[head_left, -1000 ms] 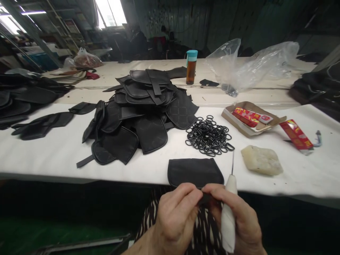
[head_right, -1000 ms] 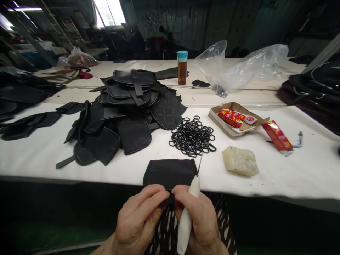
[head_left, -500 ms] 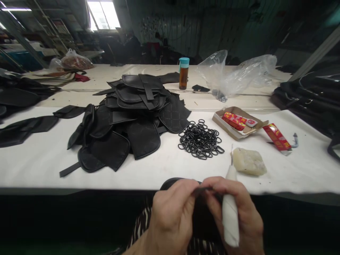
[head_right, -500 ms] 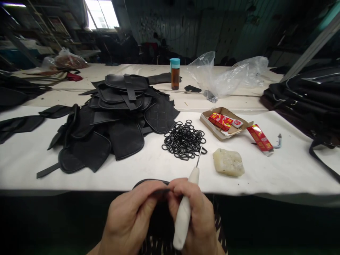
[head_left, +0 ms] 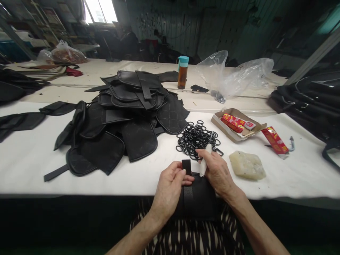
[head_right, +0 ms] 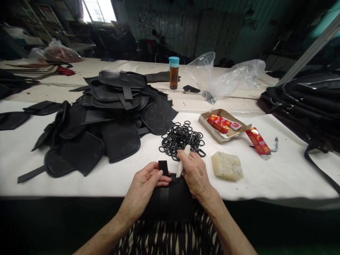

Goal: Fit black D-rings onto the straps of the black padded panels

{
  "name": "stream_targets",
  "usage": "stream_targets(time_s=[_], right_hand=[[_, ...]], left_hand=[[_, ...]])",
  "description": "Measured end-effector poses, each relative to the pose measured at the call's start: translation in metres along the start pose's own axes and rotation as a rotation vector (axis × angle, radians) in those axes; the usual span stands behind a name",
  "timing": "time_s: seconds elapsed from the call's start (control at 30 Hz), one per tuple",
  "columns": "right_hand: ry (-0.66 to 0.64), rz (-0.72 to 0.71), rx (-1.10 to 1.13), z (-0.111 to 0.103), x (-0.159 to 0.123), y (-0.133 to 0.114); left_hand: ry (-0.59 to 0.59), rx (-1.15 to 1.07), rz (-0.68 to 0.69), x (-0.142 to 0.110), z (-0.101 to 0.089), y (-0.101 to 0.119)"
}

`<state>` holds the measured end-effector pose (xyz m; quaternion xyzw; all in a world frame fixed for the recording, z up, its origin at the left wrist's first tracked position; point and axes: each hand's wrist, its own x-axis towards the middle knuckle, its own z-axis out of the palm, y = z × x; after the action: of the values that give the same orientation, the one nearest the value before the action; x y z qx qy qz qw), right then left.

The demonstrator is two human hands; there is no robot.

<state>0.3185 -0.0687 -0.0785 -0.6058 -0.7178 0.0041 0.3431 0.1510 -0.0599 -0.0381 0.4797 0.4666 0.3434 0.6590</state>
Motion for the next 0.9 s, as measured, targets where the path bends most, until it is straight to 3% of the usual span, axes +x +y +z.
stream_targets(time_s=[0.13,0.4,0.57,0.73,0.9], right_hand=[[-0.03,-0.017,-0.001,0.003,0.002,-0.001],[0.071,0.081,0.066,0.0,0.004,-0.004],[0.128,0.131,0.181,-0.005,0.009,-0.013],[0.206,0.083,0.212,-0.007,0.009,-0.026],[0.23,-0.057,0.168,-0.006,0.006,-0.034]], left_hand=[[-0.001,-0.025,-0.053,0.001,0.001,0.001],[0.007,-0.039,-0.107,0.002,0.0,0.004],[0.01,0.038,-0.044,0.007,-0.005,0.008],[0.032,0.096,0.004,0.012,-0.006,0.003],[0.012,0.149,0.038,0.013,-0.005,0.001]])
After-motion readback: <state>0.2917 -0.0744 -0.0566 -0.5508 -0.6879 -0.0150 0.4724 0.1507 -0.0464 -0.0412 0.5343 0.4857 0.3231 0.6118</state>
